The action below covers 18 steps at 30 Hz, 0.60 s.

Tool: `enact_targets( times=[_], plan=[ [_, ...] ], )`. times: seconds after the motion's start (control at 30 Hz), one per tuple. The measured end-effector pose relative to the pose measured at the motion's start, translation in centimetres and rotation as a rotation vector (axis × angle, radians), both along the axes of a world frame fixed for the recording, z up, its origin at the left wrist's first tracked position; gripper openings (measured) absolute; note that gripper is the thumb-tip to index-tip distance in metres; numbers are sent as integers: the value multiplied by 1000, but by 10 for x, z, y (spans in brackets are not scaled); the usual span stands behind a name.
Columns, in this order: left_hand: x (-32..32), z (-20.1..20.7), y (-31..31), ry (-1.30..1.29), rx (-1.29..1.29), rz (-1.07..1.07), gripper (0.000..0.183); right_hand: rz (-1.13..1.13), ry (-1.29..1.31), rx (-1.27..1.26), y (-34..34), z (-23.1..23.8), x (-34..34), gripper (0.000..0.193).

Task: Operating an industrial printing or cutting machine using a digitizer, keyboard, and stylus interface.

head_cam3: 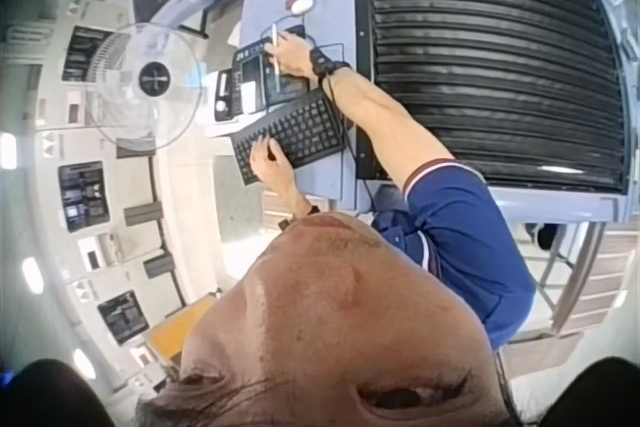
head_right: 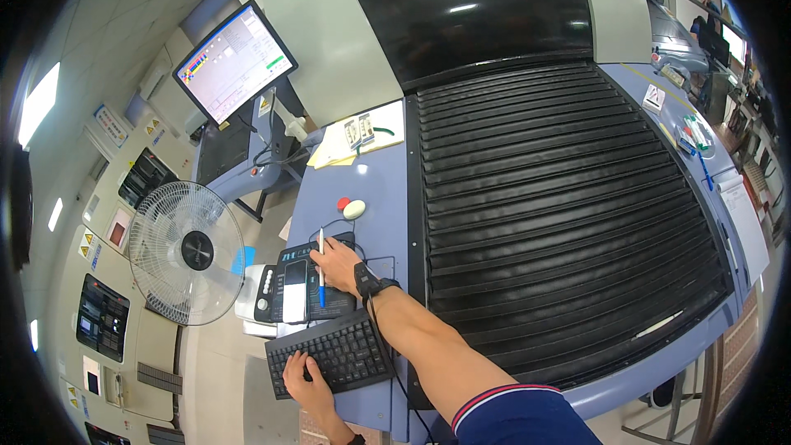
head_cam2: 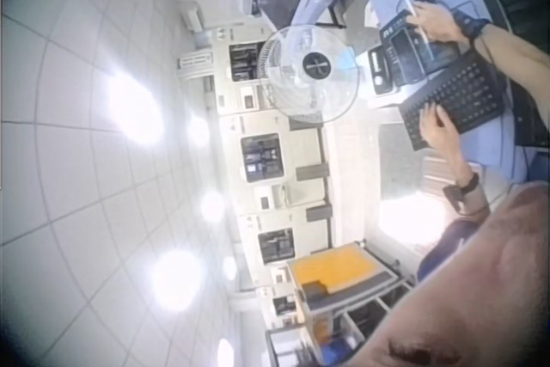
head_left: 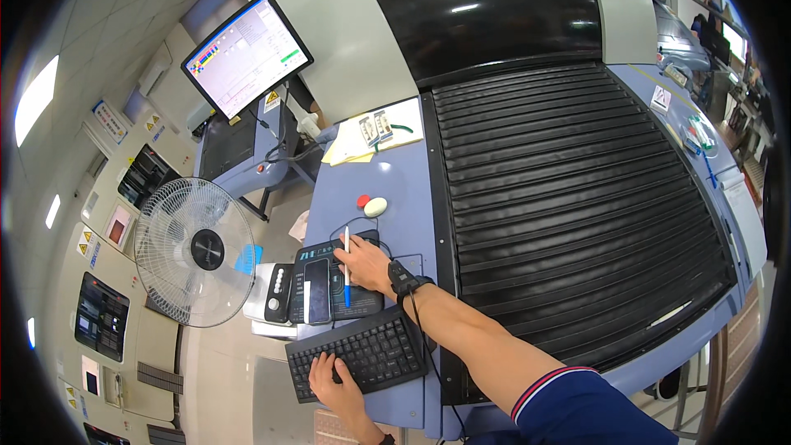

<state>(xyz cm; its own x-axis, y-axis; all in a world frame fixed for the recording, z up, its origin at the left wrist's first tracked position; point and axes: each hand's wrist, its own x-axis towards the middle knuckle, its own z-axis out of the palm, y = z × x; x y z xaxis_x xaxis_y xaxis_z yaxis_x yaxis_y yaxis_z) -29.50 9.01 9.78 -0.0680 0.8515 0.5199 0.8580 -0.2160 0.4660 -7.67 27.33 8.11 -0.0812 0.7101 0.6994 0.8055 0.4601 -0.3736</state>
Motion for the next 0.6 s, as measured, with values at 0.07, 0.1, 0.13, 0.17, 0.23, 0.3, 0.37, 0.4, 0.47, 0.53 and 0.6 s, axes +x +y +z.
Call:
enact_targets(
  times=[0.07,0.1,0.13,0.17,0.23,0.3,0.37,0.4,0.47,0.53,0.6],
  plan=[
    [1,0,0,2,-1,-3,24,13,1,-60,1,-1,1,28],
    [1,-1,0,0,9,-8,24,14,-1,-62,2,-1,2,28],
    [1,-1,-1,-2,20,-11,23,18,-3,-63,2,-2,2,28],
    [2,-1,-1,-3,18,-9,23,20,-4,-64,2,-2,1,28],
    [2,0,-2,2,16,-6,23,11,6,-20,1,-2,1,27],
    [1,-1,-1,6,18,-7,23,9,-7,-37,1,-1,1,27],
    [1,-1,-2,11,18,-9,24,6,-20,-56,0,0,1,26],
    [1,0,-2,10,18,-10,24,6,-20,-57,0,0,1,26],
    [1,0,-2,9,18,-9,24,8,-22,-58,-1,1,1,25],
    [0,-1,-2,5,26,-20,24,10,-16,-54,-1,1,1,25],
    [0,0,-1,3,22,-16,23,7,-21,-46,-1,1,1,25]
  ],
)
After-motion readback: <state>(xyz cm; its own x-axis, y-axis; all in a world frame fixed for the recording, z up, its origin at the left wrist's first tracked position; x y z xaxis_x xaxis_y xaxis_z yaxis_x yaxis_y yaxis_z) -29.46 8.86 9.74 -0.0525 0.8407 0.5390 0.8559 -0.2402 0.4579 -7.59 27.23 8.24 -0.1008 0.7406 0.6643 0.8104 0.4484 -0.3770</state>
